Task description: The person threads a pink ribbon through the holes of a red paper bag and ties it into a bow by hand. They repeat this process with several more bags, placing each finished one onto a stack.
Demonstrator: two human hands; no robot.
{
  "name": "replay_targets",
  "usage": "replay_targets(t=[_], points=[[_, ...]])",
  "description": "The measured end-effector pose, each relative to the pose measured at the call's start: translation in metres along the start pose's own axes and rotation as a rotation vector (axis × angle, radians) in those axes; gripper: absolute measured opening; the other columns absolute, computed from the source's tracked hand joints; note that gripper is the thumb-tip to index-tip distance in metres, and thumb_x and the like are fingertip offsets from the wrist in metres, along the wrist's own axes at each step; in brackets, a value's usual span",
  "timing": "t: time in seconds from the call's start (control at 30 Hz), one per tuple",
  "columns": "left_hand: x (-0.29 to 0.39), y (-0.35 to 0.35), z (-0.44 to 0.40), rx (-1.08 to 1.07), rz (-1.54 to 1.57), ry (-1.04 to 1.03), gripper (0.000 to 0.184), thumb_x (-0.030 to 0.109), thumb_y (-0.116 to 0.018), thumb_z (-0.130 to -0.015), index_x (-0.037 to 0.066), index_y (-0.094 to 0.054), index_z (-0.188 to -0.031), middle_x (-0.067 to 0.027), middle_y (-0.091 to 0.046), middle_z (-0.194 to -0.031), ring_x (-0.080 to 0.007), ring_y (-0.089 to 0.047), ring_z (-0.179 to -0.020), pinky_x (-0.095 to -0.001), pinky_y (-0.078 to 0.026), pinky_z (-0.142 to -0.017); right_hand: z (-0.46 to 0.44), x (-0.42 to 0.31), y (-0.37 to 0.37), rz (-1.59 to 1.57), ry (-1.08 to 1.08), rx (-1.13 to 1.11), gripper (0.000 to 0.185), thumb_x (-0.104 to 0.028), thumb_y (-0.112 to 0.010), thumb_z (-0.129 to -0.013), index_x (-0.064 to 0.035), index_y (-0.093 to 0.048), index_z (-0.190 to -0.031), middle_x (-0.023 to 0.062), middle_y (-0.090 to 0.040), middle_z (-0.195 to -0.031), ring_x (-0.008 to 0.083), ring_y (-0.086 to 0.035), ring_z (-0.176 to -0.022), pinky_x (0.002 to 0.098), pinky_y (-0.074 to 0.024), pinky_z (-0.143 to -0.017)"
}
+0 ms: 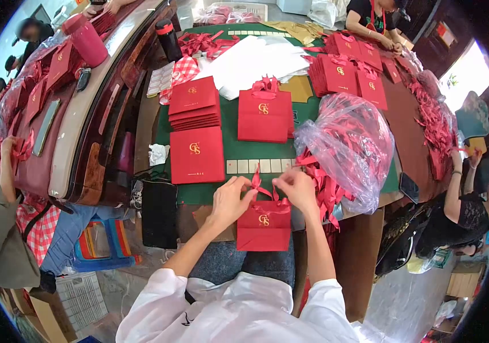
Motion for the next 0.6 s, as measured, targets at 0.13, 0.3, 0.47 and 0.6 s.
replay_targets(t=[0.13, 0.3, 0.47, 0.6], points=[[0.003, -0.013, -0.005, -0.054, -0.106, 0.047, 0.023, 0.025, -0.076, -0.082, 0.007, -0.067, -0.093, -0.0093, -0.065, -0.083, -0.0275, -0.066, -0.073, -0.0410, -0.051, -0.063, 0.003, 0.004, -0.022, 0.257, 0.006, -0.044, 0.027, -0.031, -0.078, -0.077, -0.0056, -0.071, -0.074, 0.0135, -0.070, -0.073, 0.0301, -0.069, -0.072, 0.0416, -0.0527, -0.065], [-0.005, -0.019, -0.006, -0.025, 0.073, 0.122, 0.021, 0.023, -0.076, -0.083, 0.005, -0.068, -0.089, -0.0082, -0.069, -0.073, -0.0232, -0.063, -0.060, -0.0362, -0.049, -0.057, 0.011, -0.004, -0.015, -0.146, 0.006, 0.004, 0.018, -0.019, -0.073, -0.085, -0.0011, -0.070, -0.085, 0.0103, -0.068, -0.071, 0.0200, -0.067, -0.065, 0.0329, -0.0520, -0.063], [-0.005, -0.022, -0.005, -0.046, 0.303, 0.229, 0.019, 0.022, -0.077, -0.083, 0.005, -0.073, -0.090, -0.0042, -0.067, -0.068, -0.0106, -0.056, -0.055, -0.0279, -0.043, -0.052, 0.015, 0.007, -0.027, -0.460, 0.007, -0.121, 0.016, -0.012, -0.067, -0.091, 0.0029, -0.070, -0.098, 0.0044, -0.069, -0.080, 0.0100, -0.063, -0.073, 0.0257, -0.0503, -0.067], [-0.002, -0.024, -0.004, 0.003, 0.293, 0.135, 0.019, 0.022, -0.078, -0.082, 0.006, -0.075, -0.092, -0.0030, -0.064, -0.069, -0.0089, -0.052, -0.056, -0.0263, -0.040, -0.052, 0.015, 0.006, -0.033, -0.542, -0.005, -0.175, 0.017, -0.012, -0.066, -0.094, 0.0031, -0.070, -0.102, 0.0024, -0.070, -0.086, 0.0072, -0.061, -0.077, 0.0230, -0.0485, -0.068]])
Point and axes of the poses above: each hand's wrist, its own z-axis away from the middle knuckle, its own y-axis out of the back of the hand, x = y × z, the point moved 3 cm from there along -z, towards the middle knuckle
